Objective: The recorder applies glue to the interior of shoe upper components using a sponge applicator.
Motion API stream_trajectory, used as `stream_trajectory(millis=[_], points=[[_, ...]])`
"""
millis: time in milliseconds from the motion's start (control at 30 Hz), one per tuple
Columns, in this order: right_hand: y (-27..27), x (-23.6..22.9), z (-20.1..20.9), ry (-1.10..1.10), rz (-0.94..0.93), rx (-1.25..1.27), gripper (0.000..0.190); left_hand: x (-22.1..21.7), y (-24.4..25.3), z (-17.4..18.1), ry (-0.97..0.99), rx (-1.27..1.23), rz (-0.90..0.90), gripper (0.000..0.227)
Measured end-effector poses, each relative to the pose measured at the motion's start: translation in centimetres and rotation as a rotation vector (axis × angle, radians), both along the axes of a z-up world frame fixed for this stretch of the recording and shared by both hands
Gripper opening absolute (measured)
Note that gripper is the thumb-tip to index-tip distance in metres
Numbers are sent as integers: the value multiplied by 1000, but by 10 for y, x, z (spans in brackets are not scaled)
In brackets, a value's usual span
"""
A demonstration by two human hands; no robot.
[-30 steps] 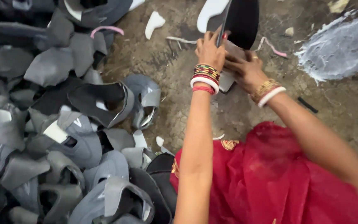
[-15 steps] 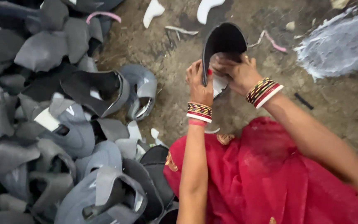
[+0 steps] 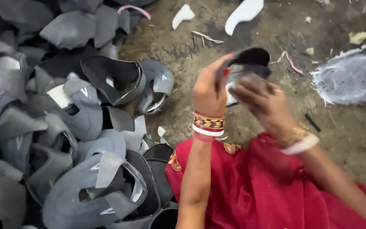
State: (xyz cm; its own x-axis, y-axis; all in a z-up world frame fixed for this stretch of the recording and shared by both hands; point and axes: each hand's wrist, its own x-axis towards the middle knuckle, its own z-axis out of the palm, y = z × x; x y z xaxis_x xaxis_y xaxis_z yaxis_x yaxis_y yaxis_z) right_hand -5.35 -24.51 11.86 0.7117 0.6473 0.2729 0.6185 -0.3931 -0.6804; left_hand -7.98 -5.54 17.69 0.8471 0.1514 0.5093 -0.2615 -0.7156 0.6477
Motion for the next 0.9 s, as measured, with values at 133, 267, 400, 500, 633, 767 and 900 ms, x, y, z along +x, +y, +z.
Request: stream_trajectory(millis=[133,267,400,500,633,767,900], points=[[-88,-19,34,961,-220,664,61,-13,17,-54,-118,-413,148,28],[-74,13,73,1052,-167,950,68,-40,40,-137,-83,-670,223,29],[-42,80,18,1117,-20,1274,65,-71,53,-129,1,-784,286,32],[9,106,-12,1247,46,1347,63,-83,65,-98,75,-742,174,31],[51,85,-34,1392,153,1194,59,-82,68,-42,374,-372,90,42],[66,58,-83,1564,11,1194,59,-71,55,-99,563,-22,18,51],[66,58,-122,1622,-54,1047,59,-77,37,-165,752,546,24,78]])
